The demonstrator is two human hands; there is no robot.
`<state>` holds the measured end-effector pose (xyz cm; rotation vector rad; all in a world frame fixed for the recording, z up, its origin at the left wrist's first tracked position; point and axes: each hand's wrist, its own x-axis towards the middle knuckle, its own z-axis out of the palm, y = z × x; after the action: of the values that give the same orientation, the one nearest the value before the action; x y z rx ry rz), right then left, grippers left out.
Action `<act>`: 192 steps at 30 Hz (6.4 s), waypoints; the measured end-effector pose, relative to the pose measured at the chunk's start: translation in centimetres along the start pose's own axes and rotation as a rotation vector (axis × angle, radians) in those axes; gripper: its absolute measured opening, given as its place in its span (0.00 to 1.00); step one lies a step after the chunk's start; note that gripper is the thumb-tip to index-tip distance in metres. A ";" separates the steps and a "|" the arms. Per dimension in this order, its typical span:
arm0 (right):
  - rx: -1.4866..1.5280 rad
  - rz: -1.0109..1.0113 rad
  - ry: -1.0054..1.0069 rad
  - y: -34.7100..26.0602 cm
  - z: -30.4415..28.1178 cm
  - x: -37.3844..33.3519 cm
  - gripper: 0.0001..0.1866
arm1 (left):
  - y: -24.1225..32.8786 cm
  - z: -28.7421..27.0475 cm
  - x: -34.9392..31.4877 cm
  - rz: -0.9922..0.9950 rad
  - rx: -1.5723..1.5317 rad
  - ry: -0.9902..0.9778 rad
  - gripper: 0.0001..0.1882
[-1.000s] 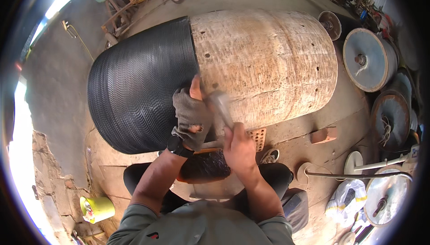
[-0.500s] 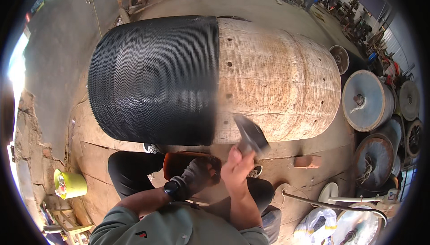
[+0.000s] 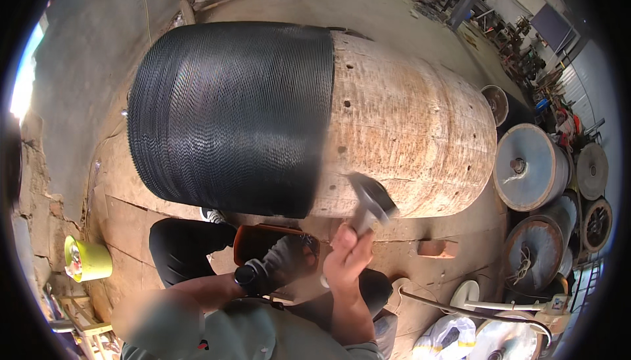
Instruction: The person assembles a circular metal wheel by placing a central hub and inserting wooden sticks as spokes. They then move to a large cylindrical object and hammer nails into its surface using a hammer.
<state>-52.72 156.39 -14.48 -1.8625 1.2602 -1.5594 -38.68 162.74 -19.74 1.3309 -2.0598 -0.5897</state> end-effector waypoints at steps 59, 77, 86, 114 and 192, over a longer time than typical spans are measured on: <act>-0.232 0.129 -0.159 1.2 -1.3 -2.7 0.10 | -0.5 -7.8 10.1 0.017 0.561 0.598 0.37; -0.230 0.113 -0.135 -1.0 -1.1 -1.6 0.08 | 0.4 -7.4 10.8 0.043 0.381 0.688 0.37; -0.109 0.041 -0.064 0.2 -0.8 -1.9 0.13 | -1.0 0.1 -0.5 -0.014 0.202 0.104 0.18; -0.099 -0.031 -0.044 -0.4 -1.1 -1.1 0.13 | -0.4 -4.8 4.6 -0.300 0.188 0.868 0.15; -0.273 0.076 -0.174 0.8 -0.8 -2.3 0.11 | -0.1 -7.3 11.6 -0.141 0.041 0.467 0.38</act>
<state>-53.72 158.05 -16.12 -2.0366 1.5033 -1.2051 -37.10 151.81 -11.69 1.4825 -1.6163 -0.2607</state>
